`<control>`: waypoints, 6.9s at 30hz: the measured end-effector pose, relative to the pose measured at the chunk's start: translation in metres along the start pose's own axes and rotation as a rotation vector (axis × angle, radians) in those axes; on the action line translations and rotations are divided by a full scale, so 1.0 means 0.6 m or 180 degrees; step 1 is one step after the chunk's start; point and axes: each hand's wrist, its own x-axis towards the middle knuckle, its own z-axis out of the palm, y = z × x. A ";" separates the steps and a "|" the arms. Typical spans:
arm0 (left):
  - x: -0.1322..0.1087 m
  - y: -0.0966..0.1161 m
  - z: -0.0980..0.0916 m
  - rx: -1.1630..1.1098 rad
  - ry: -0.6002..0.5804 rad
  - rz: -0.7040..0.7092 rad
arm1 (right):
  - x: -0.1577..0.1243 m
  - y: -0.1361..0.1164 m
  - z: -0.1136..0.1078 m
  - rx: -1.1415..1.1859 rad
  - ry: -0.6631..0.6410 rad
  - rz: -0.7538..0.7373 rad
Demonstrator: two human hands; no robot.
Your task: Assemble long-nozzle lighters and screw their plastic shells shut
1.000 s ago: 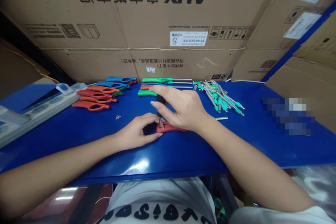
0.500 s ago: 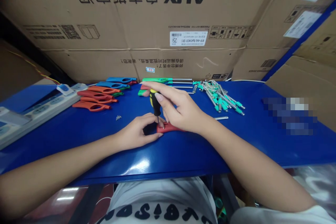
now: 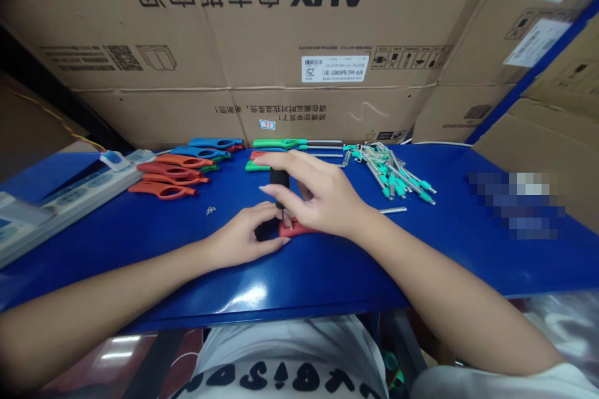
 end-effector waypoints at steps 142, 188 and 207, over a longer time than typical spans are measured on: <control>0.001 0.001 -0.001 0.0006 -0.0004 -0.0025 | 0.004 -0.001 0.000 -0.0087 0.0092 -0.0104; -0.002 -0.003 0.008 0.0109 0.0221 0.0034 | 0.007 -0.008 0.004 0.0920 -0.0468 0.0159; -0.001 0.007 0.010 0.0324 0.0235 0.0016 | -0.003 -0.007 0.014 0.0063 -0.0061 -0.0167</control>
